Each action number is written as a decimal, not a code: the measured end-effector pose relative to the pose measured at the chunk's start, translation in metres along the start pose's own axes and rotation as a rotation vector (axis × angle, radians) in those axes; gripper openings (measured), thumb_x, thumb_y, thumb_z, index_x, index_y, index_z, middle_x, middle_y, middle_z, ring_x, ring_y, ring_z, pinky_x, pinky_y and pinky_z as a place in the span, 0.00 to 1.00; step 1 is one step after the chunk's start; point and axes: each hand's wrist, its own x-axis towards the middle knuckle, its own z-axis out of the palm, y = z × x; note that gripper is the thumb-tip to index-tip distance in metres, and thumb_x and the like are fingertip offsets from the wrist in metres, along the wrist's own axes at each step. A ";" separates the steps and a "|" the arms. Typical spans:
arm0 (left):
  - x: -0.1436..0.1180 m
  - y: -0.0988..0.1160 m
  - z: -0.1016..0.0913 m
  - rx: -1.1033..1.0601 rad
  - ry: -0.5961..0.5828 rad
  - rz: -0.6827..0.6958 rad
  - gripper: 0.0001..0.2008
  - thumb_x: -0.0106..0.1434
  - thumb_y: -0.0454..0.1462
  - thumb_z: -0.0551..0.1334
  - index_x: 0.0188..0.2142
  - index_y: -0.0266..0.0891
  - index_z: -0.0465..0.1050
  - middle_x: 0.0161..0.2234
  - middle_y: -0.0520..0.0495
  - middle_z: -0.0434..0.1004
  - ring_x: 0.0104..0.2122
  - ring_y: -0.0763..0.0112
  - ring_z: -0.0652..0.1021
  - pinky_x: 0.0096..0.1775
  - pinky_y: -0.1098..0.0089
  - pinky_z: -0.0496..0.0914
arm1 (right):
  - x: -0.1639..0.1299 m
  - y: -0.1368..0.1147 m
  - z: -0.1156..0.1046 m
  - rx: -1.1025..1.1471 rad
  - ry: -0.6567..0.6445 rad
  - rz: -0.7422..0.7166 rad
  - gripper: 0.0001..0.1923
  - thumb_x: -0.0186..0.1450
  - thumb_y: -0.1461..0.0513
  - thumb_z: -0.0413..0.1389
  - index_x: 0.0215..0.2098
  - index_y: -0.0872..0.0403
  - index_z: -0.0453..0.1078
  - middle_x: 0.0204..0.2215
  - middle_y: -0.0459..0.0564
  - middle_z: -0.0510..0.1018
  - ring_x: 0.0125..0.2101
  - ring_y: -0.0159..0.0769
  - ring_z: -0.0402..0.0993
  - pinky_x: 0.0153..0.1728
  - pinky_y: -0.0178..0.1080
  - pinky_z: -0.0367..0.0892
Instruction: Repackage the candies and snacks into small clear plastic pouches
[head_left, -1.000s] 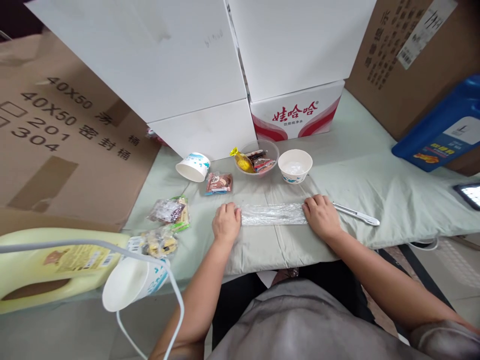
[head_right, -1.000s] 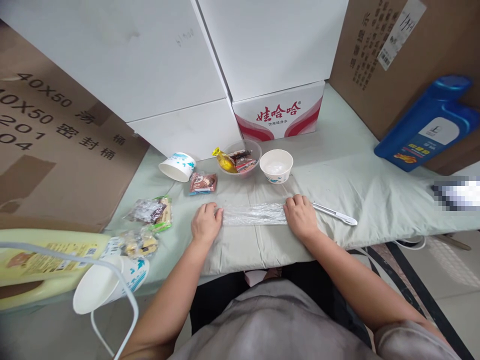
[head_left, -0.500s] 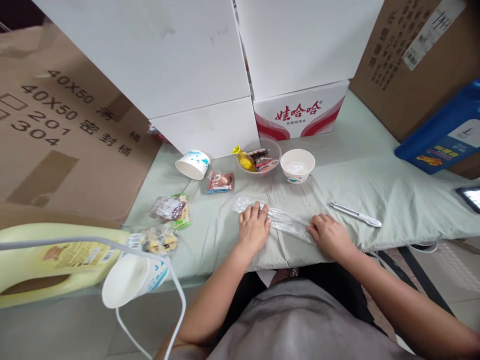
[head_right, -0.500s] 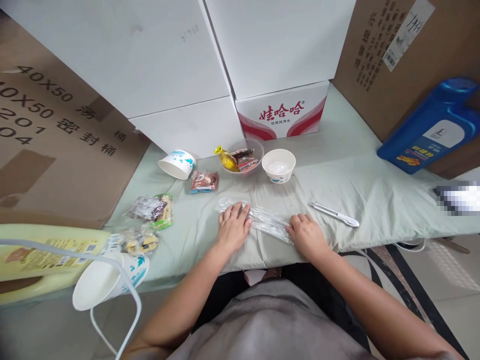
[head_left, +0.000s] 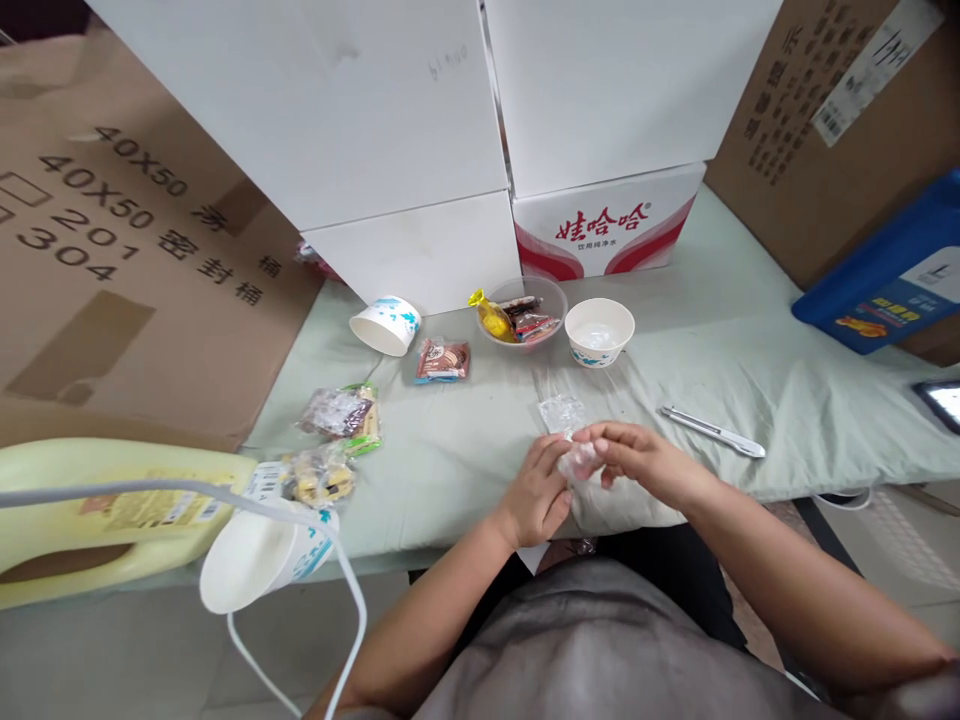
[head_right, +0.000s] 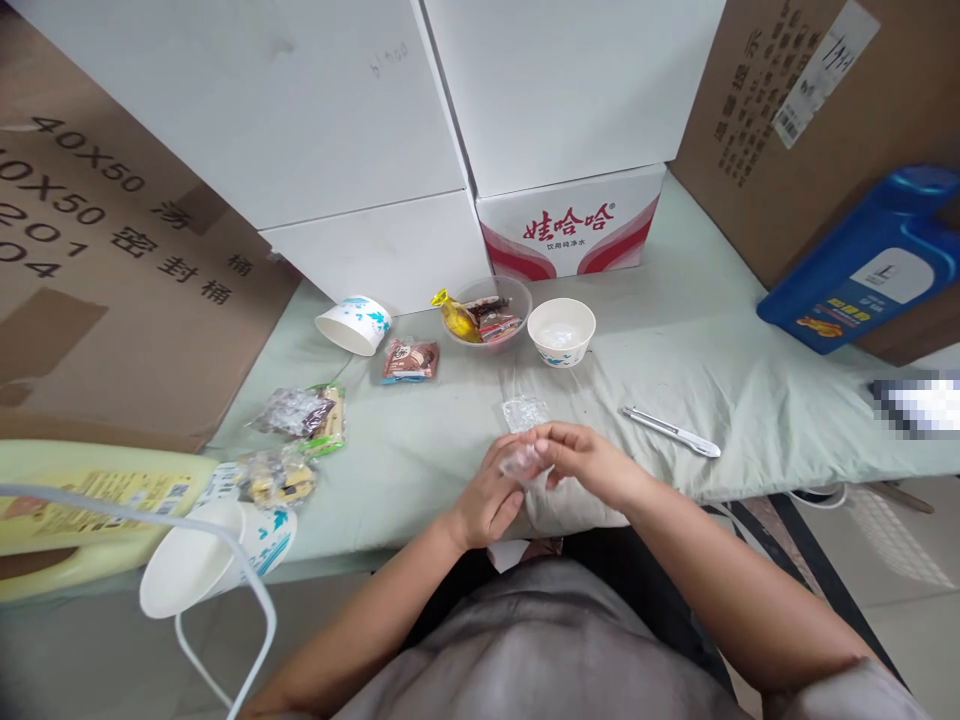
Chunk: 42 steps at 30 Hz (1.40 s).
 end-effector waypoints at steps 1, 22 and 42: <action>0.000 -0.001 -0.001 -0.028 0.026 -0.005 0.21 0.67 0.39 0.48 0.57 0.37 0.65 0.58 0.37 0.64 0.63 0.53 0.59 0.61 0.46 0.56 | 0.011 0.000 -0.003 0.064 0.043 0.031 0.18 0.64 0.51 0.58 0.46 0.54 0.70 0.40 0.53 0.78 0.37 0.36 0.77 0.31 0.35 0.70; 0.002 0.000 0.009 0.020 0.085 -0.113 0.13 0.61 0.32 0.57 0.45 0.39 0.72 0.47 0.41 0.73 0.54 0.57 0.70 0.60 0.47 0.62 | 0.054 0.036 -0.017 -0.726 0.578 -0.493 0.12 0.65 0.56 0.53 0.43 0.53 0.69 0.39 0.54 0.76 0.39 0.40 0.72 0.42 0.45 0.68; 0.000 0.003 0.014 0.262 0.198 -0.116 0.07 0.64 0.35 0.59 0.41 0.38 0.72 0.42 0.41 0.72 0.48 0.57 0.71 0.50 0.55 0.70 | 0.069 0.064 -0.014 -1.505 0.273 -0.520 0.15 0.68 0.63 0.50 0.51 0.56 0.71 0.50 0.57 0.74 0.49 0.48 0.65 0.47 0.49 0.62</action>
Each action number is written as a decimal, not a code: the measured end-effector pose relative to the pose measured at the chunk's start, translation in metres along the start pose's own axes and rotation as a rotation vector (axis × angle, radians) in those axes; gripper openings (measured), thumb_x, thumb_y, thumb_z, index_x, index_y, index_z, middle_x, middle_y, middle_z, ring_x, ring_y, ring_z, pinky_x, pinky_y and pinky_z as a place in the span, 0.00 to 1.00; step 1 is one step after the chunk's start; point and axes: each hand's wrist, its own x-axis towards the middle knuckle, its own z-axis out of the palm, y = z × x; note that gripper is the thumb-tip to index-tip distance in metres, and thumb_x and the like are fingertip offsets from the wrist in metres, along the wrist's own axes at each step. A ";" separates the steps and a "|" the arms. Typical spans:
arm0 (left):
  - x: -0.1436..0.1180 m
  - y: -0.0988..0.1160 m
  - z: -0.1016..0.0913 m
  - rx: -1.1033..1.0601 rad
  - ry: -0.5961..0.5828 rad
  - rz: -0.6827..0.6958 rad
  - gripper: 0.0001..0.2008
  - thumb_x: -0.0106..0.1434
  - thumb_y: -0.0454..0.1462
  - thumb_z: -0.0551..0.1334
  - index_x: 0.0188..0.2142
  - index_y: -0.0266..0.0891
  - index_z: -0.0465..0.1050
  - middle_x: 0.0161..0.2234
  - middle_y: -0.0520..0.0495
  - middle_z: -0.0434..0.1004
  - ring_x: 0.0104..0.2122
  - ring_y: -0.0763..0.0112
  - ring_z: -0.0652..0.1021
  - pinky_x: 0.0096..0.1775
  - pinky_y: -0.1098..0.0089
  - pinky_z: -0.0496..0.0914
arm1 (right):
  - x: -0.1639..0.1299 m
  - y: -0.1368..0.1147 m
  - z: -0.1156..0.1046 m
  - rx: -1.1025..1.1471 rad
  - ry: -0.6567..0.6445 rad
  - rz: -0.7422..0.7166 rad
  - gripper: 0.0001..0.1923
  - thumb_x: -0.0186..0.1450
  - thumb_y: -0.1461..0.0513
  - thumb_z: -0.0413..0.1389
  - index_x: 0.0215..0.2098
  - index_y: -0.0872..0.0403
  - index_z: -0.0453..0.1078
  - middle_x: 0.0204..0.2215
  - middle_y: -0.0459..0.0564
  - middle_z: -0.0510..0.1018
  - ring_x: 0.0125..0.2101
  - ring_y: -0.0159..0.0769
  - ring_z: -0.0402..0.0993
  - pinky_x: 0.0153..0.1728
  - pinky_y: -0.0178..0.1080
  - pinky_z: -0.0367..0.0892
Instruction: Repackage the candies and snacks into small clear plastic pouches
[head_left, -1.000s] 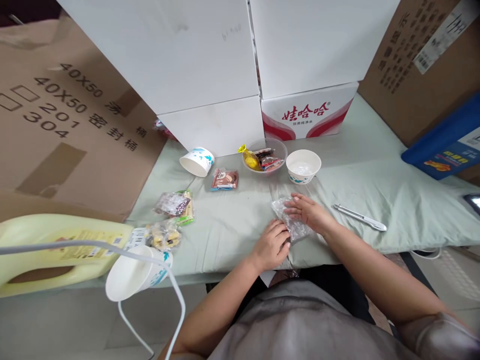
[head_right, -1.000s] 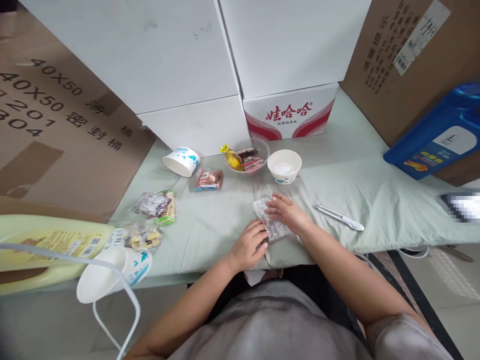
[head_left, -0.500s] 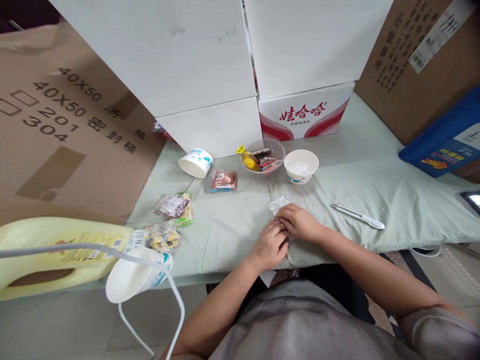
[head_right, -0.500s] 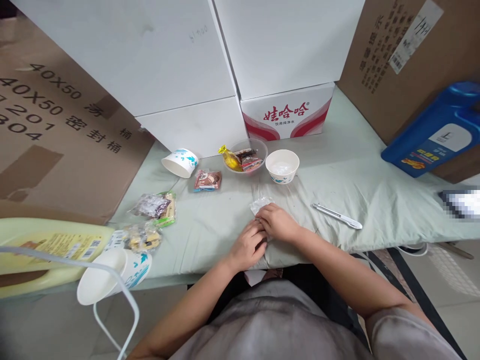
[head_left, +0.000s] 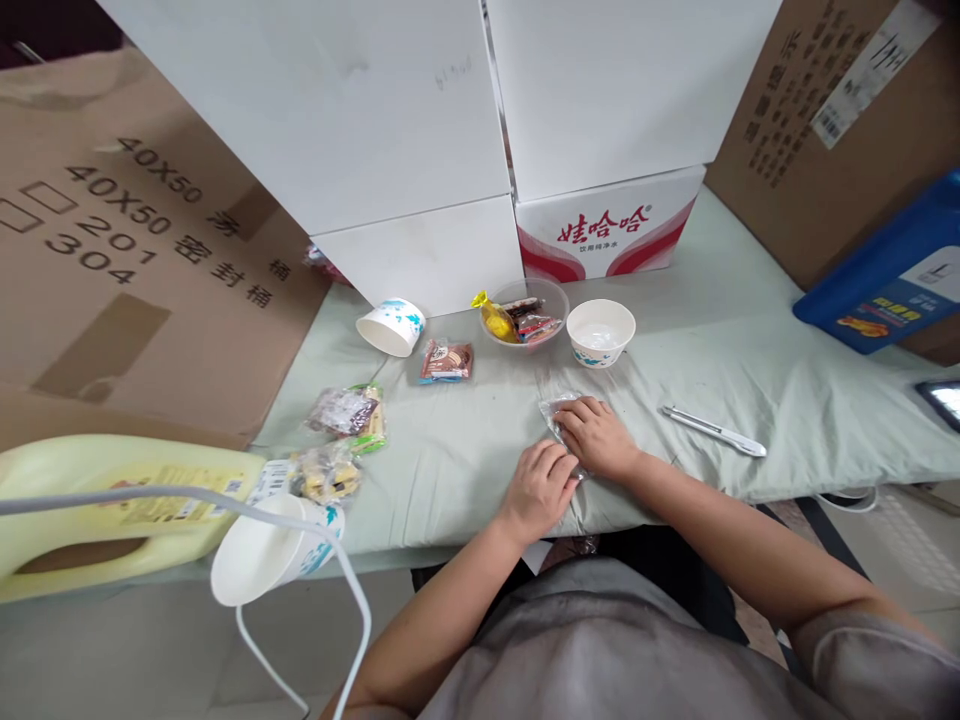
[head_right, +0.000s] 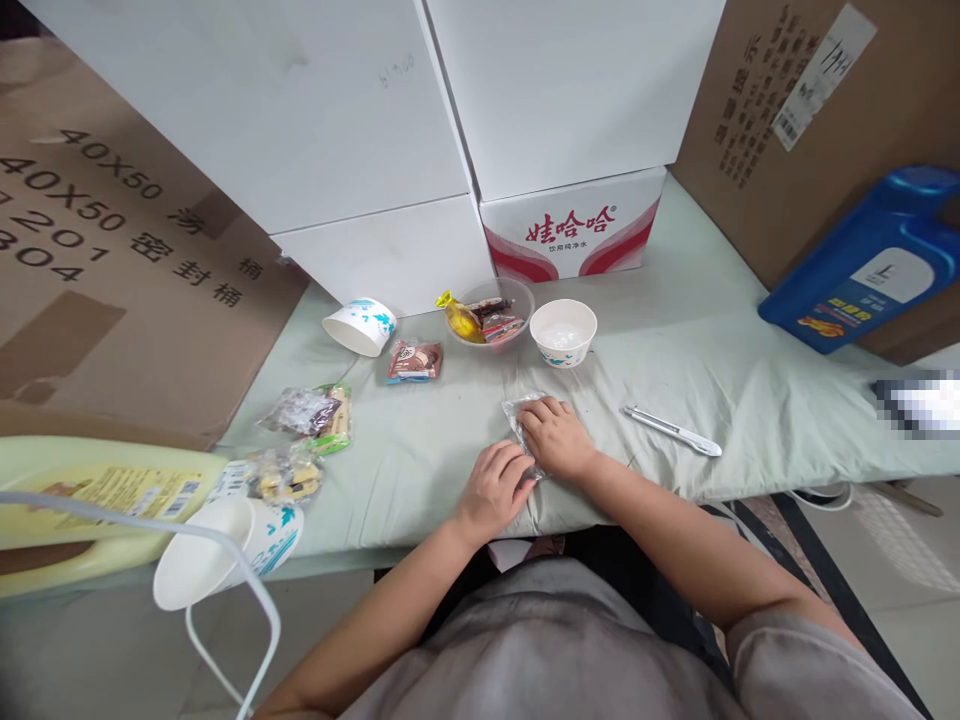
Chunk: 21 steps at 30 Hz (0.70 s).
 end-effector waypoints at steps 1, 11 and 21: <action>0.001 0.001 0.000 0.011 -0.026 0.003 0.06 0.65 0.34 0.58 0.40 0.38 0.72 0.41 0.42 0.73 0.47 0.58 0.72 0.49 0.56 0.71 | 0.001 0.002 -0.002 0.034 0.000 -0.002 0.14 0.68 0.64 0.51 0.50 0.56 0.71 0.50 0.57 0.75 0.49 0.48 0.65 0.48 0.49 0.62; 0.001 -0.002 -0.015 -0.193 0.017 -0.139 0.09 0.68 0.35 0.51 0.39 0.41 0.69 0.40 0.43 0.77 0.44 0.63 0.77 0.46 0.61 0.71 | -0.028 0.008 -0.055 0.550 -0.129 -0.157 0.21 0.64 0.49 0.58 0.46 0.55 0.72 0.42 0.56 0.78 0.44 0.44 0.72 0.46 0.45 0.66; 0.048 -0.014 -0.001 -0.050 -0.098 -0.598 0.05 0.66 0.34 0.55 0.35 0.41 0.70 0.29 0.50 0.77 0.30 0.68 0.77 0.34 0.69 0.68 | -0.020 -0.006 -0.028 0.191 -0.115 0.454 0.16 0.67 0.61 0.50 0.52 0.57 0.67 0.39 0.56 0.80 0.36 0.42 0.77 0.36 0.40 0.66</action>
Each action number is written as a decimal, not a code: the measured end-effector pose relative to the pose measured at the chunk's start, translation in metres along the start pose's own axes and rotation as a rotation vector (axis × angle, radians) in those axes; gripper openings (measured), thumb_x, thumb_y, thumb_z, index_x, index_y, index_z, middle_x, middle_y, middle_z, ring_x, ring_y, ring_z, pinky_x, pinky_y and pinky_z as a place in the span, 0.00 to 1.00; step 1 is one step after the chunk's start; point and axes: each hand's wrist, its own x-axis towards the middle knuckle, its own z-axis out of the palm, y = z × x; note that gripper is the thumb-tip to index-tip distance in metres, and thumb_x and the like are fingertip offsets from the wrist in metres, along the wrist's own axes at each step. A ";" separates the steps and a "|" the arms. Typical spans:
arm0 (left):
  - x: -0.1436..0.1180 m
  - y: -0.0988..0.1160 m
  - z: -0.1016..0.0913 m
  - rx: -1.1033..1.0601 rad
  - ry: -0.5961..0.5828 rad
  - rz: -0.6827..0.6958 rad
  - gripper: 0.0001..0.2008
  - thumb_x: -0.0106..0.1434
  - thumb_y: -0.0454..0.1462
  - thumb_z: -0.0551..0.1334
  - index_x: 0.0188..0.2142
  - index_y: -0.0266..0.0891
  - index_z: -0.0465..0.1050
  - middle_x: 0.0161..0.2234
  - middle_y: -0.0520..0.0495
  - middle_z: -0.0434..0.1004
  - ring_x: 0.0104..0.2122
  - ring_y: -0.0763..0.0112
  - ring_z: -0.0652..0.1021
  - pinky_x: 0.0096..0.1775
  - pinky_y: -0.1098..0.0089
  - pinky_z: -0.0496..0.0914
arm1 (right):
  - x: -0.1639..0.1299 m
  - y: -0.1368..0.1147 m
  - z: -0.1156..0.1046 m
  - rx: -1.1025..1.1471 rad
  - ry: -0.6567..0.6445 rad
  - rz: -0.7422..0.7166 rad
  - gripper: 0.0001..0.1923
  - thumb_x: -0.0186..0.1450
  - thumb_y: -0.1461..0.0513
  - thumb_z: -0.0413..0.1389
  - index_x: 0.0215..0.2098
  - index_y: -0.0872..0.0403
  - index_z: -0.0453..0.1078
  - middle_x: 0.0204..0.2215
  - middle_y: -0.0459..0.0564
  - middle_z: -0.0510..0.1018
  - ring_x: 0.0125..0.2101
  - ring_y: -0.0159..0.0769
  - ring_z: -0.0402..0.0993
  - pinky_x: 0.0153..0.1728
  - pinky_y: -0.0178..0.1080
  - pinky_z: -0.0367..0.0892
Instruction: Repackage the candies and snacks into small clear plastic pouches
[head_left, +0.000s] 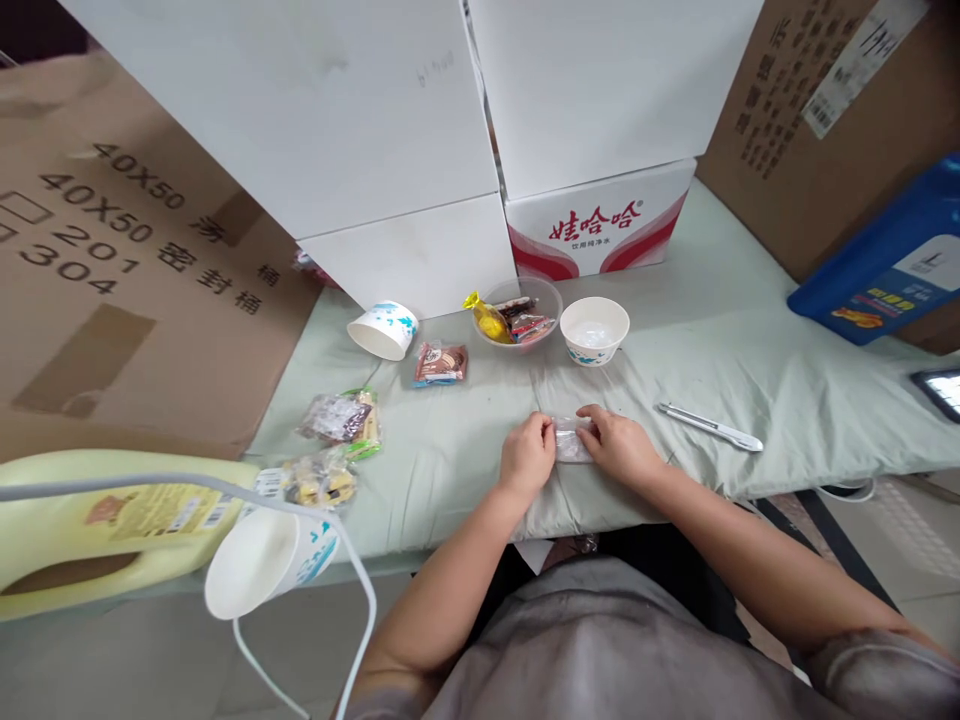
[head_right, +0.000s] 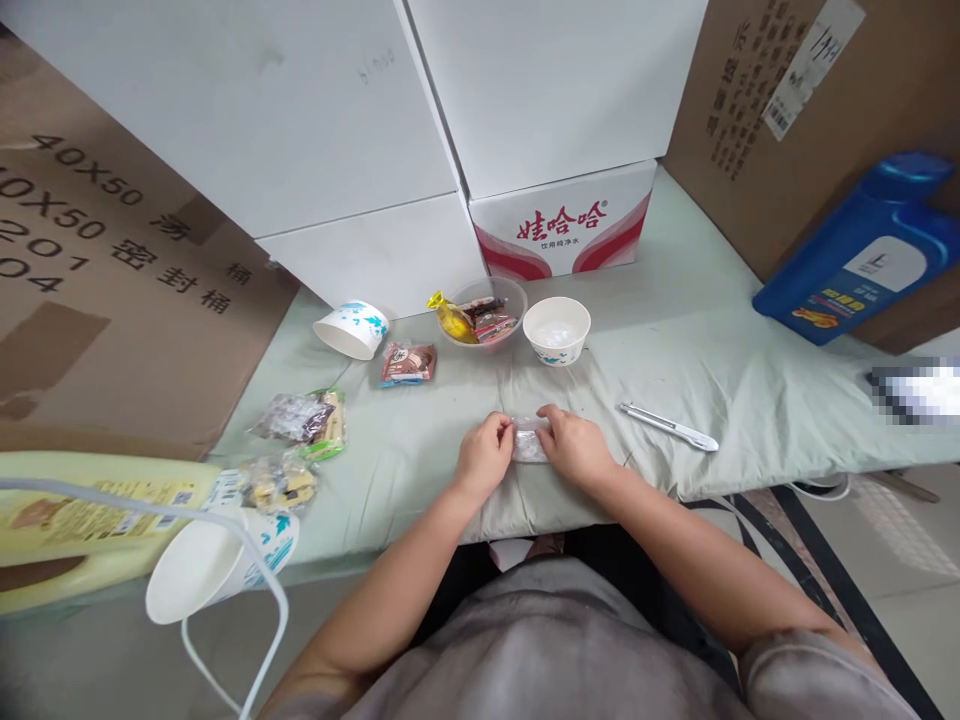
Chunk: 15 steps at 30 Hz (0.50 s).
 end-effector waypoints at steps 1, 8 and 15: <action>0.003 0.002 0.002 0.046 -0.015 -0.012 0.05 0.65 0.33 0.56 0.34 0.41 0.70 0.30 0.49 0.78 0.31 0.67 0.78 0.34 0.69 0.68 | 0.001 -0.001 0.001 -0.064 -0.004 0.018 0.18 0.67 0.61 0.50 0.54 0.58 0.65 0.39 0.57 0.80 0.36 0.44 0.77 0.36 0.41 0.66; 0.006 0.007 0.012 0.195 -0.021 -0.014 0.04 0.65 0.33 0.57 0.38 0.39 0.69 0.31 0.46 0.77 0.30 0.65 0.77 0.32 0.68 0.68 | -0.004 0.002 0.000 -0.147 0.141 -0.375 0.14 0.67 0.62 0.52 0.50 0.56 0.69 0.48 0.60 0.74 0.49 0.49 0.67 0.49 0.48 0.64; -0.008 -0.012 0.003 0.193 0.153 0.191 0.04 0.63 0.30 0.58 0.35 0.40 0.69 0.40 0.44 0.71 0.41 0.61 0.73 0.41 0.62 0.71 | -0.003 0.013 -0.001 -0.169 -0.044 -0.528 0.12 0.69 0.65 0.49 0.44 0.56 0.73 0.42 0.56 0.77 0.42 0.44 0.68 0.44 0.45 0.66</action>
